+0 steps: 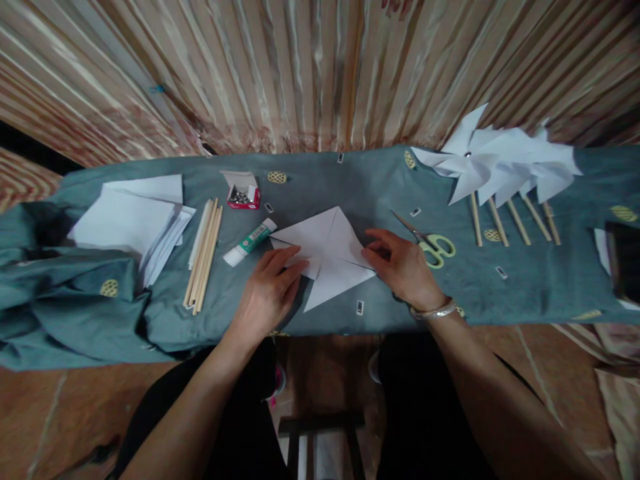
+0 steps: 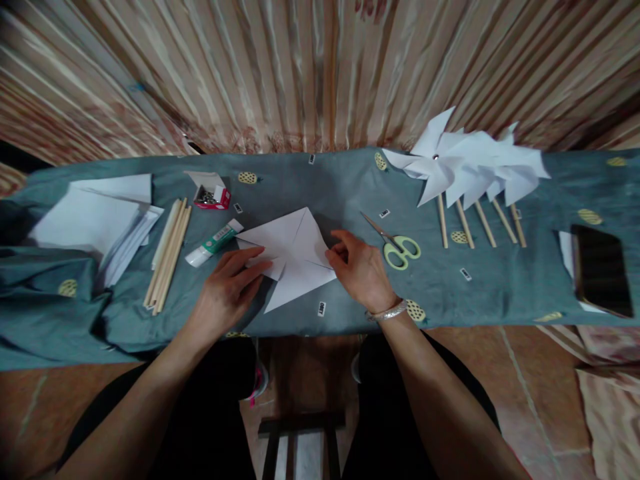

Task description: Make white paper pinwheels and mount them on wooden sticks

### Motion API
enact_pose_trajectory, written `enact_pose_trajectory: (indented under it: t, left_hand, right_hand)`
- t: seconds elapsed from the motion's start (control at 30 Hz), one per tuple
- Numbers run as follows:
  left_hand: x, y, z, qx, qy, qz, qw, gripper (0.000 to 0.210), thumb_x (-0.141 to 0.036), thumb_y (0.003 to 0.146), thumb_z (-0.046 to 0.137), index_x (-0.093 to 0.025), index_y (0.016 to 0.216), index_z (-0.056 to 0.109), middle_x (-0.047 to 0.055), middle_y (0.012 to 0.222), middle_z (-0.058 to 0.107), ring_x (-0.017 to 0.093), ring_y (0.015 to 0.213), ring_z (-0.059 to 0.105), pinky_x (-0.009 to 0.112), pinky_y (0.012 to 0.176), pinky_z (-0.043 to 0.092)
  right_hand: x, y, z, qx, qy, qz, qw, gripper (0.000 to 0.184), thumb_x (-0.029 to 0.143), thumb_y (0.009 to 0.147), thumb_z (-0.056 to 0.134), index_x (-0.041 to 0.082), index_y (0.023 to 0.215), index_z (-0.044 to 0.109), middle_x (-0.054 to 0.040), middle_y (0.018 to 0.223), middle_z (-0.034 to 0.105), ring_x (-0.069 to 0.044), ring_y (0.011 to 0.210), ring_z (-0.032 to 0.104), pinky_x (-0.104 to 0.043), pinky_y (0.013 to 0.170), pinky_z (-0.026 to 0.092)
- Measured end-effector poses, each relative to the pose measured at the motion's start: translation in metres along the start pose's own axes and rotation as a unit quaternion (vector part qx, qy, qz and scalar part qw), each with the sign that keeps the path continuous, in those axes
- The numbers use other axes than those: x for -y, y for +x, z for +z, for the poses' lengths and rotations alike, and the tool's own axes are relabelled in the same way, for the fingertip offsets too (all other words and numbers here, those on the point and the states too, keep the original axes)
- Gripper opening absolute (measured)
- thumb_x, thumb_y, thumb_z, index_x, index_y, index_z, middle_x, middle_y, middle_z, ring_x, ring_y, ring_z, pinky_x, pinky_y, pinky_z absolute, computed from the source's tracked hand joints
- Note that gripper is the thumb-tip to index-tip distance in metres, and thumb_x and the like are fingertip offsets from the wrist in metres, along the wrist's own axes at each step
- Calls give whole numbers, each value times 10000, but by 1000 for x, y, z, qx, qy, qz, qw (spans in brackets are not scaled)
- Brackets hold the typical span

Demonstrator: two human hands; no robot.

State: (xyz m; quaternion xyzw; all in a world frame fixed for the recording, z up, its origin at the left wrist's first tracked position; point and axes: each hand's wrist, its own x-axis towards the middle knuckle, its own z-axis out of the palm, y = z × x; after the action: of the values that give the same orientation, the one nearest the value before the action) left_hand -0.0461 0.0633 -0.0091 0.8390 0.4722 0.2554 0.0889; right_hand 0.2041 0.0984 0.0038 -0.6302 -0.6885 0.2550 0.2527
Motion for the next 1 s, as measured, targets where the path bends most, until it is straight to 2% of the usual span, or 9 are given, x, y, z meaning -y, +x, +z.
enact_pose_trajectory:
  t: [0.17, 0.27, 0.33, 0.47, 0.7, 0.77, 0.87, 0.93, 1.0]
  left_hand:
    - [-13, -3, -7, -14, 15, -5, 1000, 334, -83, 880, 482, -178, 1181, 592, 130, 1338, 540, 290, 1199, 493, 507, 973, 471]
    - [-30, -7, -4, -20, 3, 30, 999, 277, -228, 880, 591, -184, 1153, 591, 117, 1196, 620, 272, 1091, 546, 467, 898, 491]
    - [-41, -10, 1, 7, -1, 60, 998, 257, -288, 875, 615, -175, 1106, 605, 102, 1070, 660, 250, 986, 582, 418, 814, 501]
    - [-53, -14, 12, 25, 4, 70, 997, 180, -250, 895, 582, -154, 1041, 625, 102, 1007, 676, 231, 906, 601, 370, 733, 503]
    - [-55, -17, 19, 23, 4, 85, 996, 152, -184, 922, 526, -142, 1017, 637, 98, 965, 679, 194, 883, 628, 332, 764, 547]
    - [-55, -18, 19, 15, 2, 84, 996, 154, -166, 921, 517, -136, 1008, 641, 101, 949, 682, 194, 867, 636, 328, 752, 556]
    - [-53, -18, 20, 1, -8, 68, 998, 155, -165, 920, 512, -133, 995, 644, 105, 938, 685, 193, 847, 650, 319, 734, 567]
    - [-52, -18, 19, -8, -19, 53, 998, 156, -170, 921, 511, -133, 990, 645, 98, 920, 687, 185, 832, 661, 300, 721, 570]
    - [-51, -17, 18, -16, -33, 40, 999, 154, -170, 921, 510, -133, 980, 648, 87, 894, 688, 172, 804, 669, 276, 703, 571]
  right_hand:
    - [1, -13, -1, 33, 27, 16, 999, 338, 261, 821, 588, 172, 1143, 640, -49, 844, 754, -192, 722, 696, -316, 670, 534]
    - [3, -21, -3, 38, 27, 21, 999, 310, 265, 812, 593, 178, 1105, 648, -39, 810, 751, -185, 693, 688, -302, 640, 522]
    - [4, -26, -4, 43, 21, 22, 999, 289, 267, 808, 599, 186, 1081, 654, -27, 784, 748, -183, 683, 685, -297, 632, 513]
    - [4, -36, -8, 47, -10, 22, 999, 253, 264, 799, 622, 189, 1037, 665, -9, 725, 731, -177, 640, 669, -295, 619, 494]
    - [-4, -46, -13, 32, -33, 3, 999, 301, 239, 792, 613, 175, 1084, 650, -12, 723, 725, -181, 614, 658, -298, 602, 500]
    - [-4, -47, -14, 6, -30, -18, 999, 277, 233, 814, 584, 181, 1077, 653, -28, 783, 733, -190, 673, 675, -313, 652, 524]
    - [-4, -50, -14, -26, 5, -91, 996, 250, 212, 877, 496, 204, 1067, 658, -63, 993, 731, -207, 896, 687, -357, 828, 539]
    - [-4, -51, -13, 0, 49, -135, 990, 281, 182, 893, 455, 214, 1083, 659, -71, 1102, 709, -209, 1031, 660, -385, 935, 513]
    - [-4, -51, -11, 44, 97, -145, 984, 300, 169, 883, 470, 220, 1112, 657, -73, 1154, 694, -207, 1099, 638, -401, 985, 493]
